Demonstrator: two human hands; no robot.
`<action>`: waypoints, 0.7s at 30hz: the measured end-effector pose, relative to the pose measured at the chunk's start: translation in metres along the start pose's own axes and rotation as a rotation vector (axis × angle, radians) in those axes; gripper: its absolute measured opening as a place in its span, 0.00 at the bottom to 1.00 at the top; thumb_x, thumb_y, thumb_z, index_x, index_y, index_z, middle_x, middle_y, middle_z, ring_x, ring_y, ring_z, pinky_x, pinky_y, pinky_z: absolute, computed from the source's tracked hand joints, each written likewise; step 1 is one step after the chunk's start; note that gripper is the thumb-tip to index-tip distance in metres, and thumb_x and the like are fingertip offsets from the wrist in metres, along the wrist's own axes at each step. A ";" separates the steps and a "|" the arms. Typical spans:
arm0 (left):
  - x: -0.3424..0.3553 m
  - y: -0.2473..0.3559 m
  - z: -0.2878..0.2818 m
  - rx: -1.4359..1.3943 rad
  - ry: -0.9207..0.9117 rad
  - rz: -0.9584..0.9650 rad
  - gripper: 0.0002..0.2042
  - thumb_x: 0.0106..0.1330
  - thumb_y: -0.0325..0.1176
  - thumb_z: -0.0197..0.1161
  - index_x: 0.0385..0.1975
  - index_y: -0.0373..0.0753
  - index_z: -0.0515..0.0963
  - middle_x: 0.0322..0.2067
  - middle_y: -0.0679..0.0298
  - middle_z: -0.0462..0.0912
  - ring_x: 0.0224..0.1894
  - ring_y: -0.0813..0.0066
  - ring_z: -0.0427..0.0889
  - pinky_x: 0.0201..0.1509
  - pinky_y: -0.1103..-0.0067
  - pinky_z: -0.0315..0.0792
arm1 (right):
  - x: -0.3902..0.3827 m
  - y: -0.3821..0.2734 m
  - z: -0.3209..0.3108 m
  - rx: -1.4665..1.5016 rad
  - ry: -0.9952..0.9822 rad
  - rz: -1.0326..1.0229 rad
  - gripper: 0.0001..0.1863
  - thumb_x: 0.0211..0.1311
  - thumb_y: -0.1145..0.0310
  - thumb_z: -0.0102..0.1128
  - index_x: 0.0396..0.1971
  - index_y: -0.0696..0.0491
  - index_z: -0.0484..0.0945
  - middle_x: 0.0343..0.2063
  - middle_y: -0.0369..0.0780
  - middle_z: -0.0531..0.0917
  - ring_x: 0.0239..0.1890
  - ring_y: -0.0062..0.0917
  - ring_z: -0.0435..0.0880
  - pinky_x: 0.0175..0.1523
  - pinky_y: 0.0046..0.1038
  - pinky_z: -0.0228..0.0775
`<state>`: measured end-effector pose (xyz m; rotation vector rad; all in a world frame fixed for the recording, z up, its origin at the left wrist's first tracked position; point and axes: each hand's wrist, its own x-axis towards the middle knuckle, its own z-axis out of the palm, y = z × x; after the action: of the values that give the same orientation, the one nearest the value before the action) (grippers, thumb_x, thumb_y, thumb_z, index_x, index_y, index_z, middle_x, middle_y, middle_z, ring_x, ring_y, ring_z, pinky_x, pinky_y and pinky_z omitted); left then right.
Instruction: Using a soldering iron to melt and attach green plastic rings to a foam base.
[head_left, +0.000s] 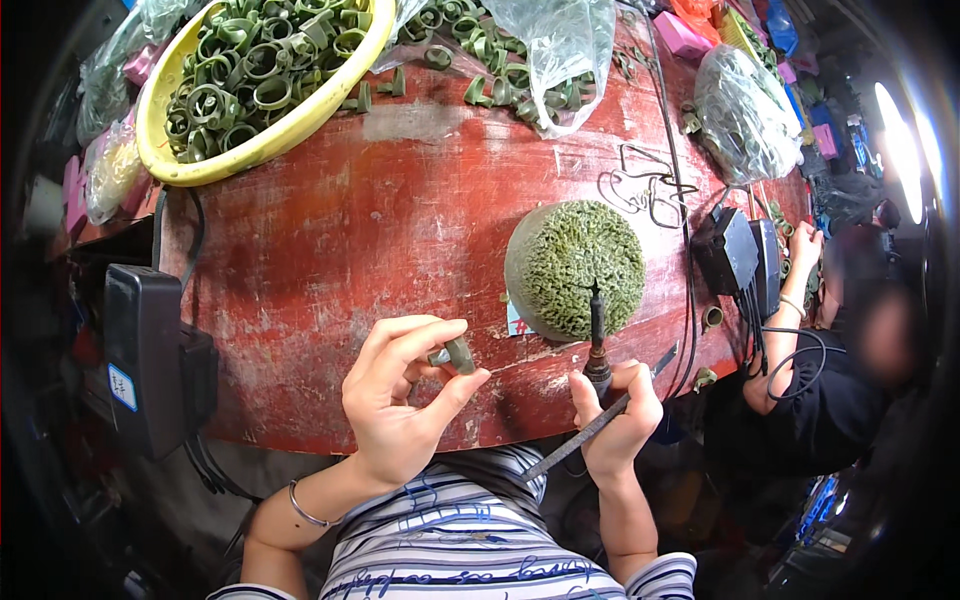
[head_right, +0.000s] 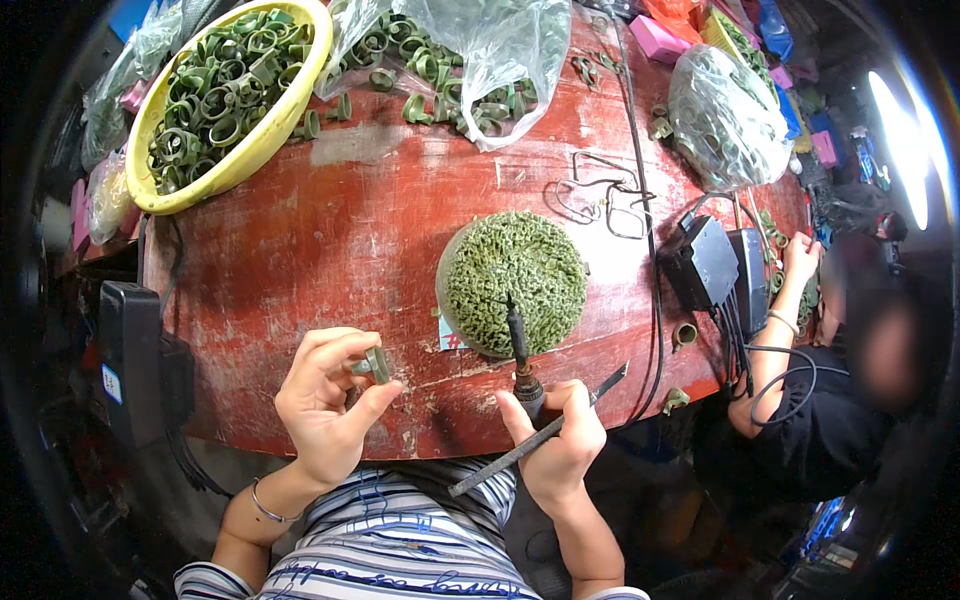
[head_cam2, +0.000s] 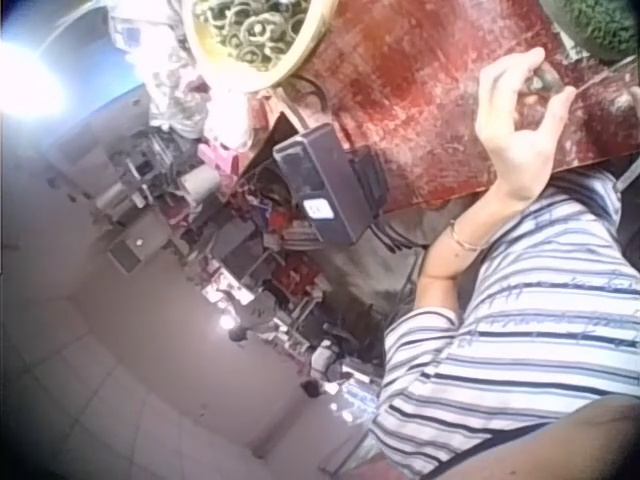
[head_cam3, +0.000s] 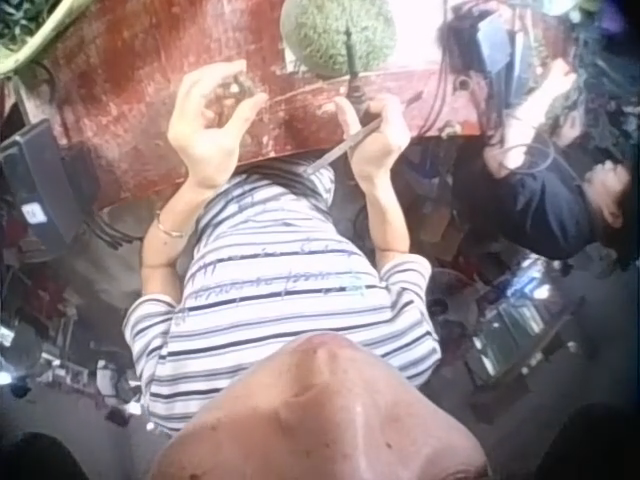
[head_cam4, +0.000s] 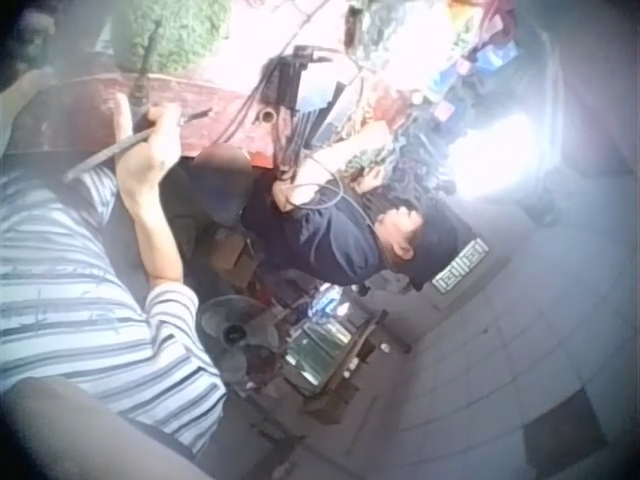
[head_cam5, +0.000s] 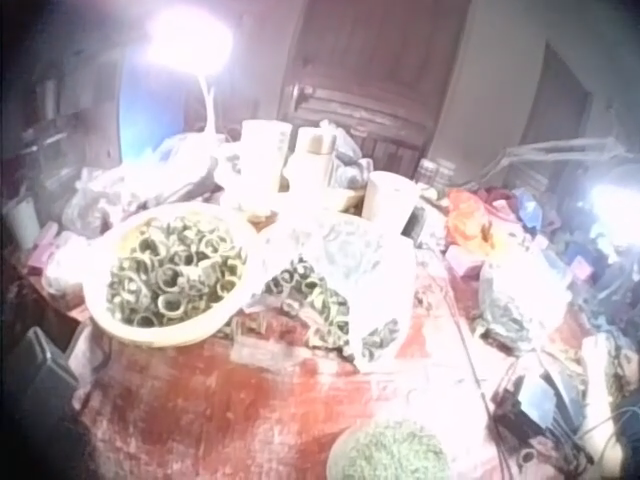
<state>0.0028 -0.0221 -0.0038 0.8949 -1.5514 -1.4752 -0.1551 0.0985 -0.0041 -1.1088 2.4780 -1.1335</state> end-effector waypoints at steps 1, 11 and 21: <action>0.000 0.000 0.000 -0.008 0.000 -0.002 0.18 0.48 0.15 0.64 0.41 0.30 0.72 0.42 0.60 0.68 0.37 0.81 0.73 0.37 0.86 0.73 | -0.001 0.000 0.000 -0.008 0.009 0.000 0.21 0.38 0.68 0.74 0.19 0.57 0.65 0.15 0.40 0.68 0.15 0.30 0.66 0.23 0.24 0.62; 0.001 0.000 0.002 -0.067 0.082 -0.038 0.19 0.46 0.16 0.66 0.41 0.35 0.76 0.40 0.62 0.72 0.36 0.79 0.76 0.34 0.86 0.75 | -0.007 0.001 0.000 0.172 -0.023 -0.008 0.22 0.40 0.68 0.73 0.19 0.56 0.62 0.17 0.39 0.71 0.17 0.24 0.69 0.24 0.21 0.62; 0.003 -0.002 0.001 -0.008 0.102 -0.010 0.18 0.47 0.18 0.67 0.40 0.37 0.77 0.40 0.62 0.72 0.35 0.80 0.76 0.31 0.86 0.74 | -0.023 -0.025 0.014 0.161 -0.209 -0.309 0.23 0.37 0.63 0.75 0.19 0.56 0.66 0.18 0.41 0.76 0.14 0.24 0.75 0.20 0.20 0.66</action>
<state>0.0006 -0.0249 -0.0051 0.9598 -1.4677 -1.4200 -0.1196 0.0963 0.0015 -1.5108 2.0681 -1.1995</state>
